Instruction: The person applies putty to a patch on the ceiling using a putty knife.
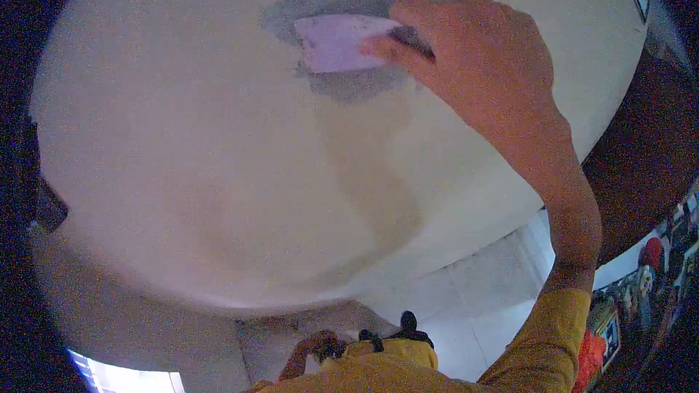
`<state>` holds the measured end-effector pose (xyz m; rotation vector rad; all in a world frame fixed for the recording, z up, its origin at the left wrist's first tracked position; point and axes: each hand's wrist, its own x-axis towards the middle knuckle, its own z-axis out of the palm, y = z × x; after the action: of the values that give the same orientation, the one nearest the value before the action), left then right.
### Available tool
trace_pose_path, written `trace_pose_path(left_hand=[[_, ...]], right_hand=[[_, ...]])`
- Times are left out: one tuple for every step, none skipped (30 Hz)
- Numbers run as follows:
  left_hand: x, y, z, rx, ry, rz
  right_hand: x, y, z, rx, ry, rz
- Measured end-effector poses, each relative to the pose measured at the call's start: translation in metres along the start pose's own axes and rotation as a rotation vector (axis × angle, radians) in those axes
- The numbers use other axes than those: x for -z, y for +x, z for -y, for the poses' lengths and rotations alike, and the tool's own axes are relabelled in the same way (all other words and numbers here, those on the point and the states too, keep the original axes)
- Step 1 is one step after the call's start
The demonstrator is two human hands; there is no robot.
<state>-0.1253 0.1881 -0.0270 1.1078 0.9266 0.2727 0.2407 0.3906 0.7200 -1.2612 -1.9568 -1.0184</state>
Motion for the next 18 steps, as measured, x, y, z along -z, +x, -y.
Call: trace_pose_path(left_hand=[[0.003,0.001,0.005,-0.012,0.044,0.014],[0.000,0.001,0.000,-0.038,0.028,0.037],[-0.003,0.001,-0.004,-0.064,0.011,0.061],[-0.003,0.007,-0.009,-0.041,-0.049,0.058],[-0.001,0.008,-0.015,0.003,-0.147,0.062],[0.002,0.008,-0.020,0.046,-0.245,0.061],[0.003,0.005,-0.022,0.069,-0.246,0.072],[0.002,0.003,-0.024,0.069,-0.207,0.078],[0.002,0.002,-0.030,0.057,-0.167,0.085],[0.002,0.002,-0.032,0.047,-0.143,0.091],[0.003,0.003,-0.029,0.038,-0.125,0.093],[0.005,0.002,-0.027,0.031,-0.106,0.095],[0.008,0.003,-0.028,0.020,-0.097,0.100],[0.007,0.003,-0.026,0.019,-0.090,0.099],[0.006,0.001,-0.025,0.020,-0.090,0.102],[0.005,0.002,-0.025,0.017,-0.093,0.107],[0.007,0.003,-0.024,0.013,-0.089,0.107],[0.011,0.002,-0.023,0.013,-0.080,0.107]], right_hand=[[-0.002,0.000,-0.001,0.023,-0.008,-0.031],[-0.002,0.000,-0.002,0.047,-0.016,-0.063],[-0.003,-0.001,-0.003,0.073,-0.024,-0.096],[-0.001,-0.003,-0.002,0.013,-0.008,-0.024],[0.001,-0.002,-0.004,-0.049,0.008,0.042],[0.005,-0.001,-0.004,-0.105,0.025,0.106],[0.008,0.000,0.003,-0.090,0.009,0.096],[0.011,0.002,0.009,-0.076,-0.008,0.088],[0.013,0.003,0.010,-0.064,-0.026,0.079],[0.015,0.000,0.008,-0.064,-0.017,0.076],[0.013,-0.006,0.002,-0.067,-0.007,0.073],[0.014,-0.009,0.000,-0.074,0.003,0.065],[0.013,-0.006,0.001,-0.067,-0.011,0.054],[0.012,-0.004,0.003,-0.057,-0.024,0.048],[0.011,-0.004,0.005,-0.047,-0.036,0.051],[0.012,-0.004,0.007,-0.052,-0.032,0.055],[0.017,-0.003,0.009,-0.058,-0.031,0.051],[0.021,-0.003,0.012,-0.065,-0.028,0.048]])
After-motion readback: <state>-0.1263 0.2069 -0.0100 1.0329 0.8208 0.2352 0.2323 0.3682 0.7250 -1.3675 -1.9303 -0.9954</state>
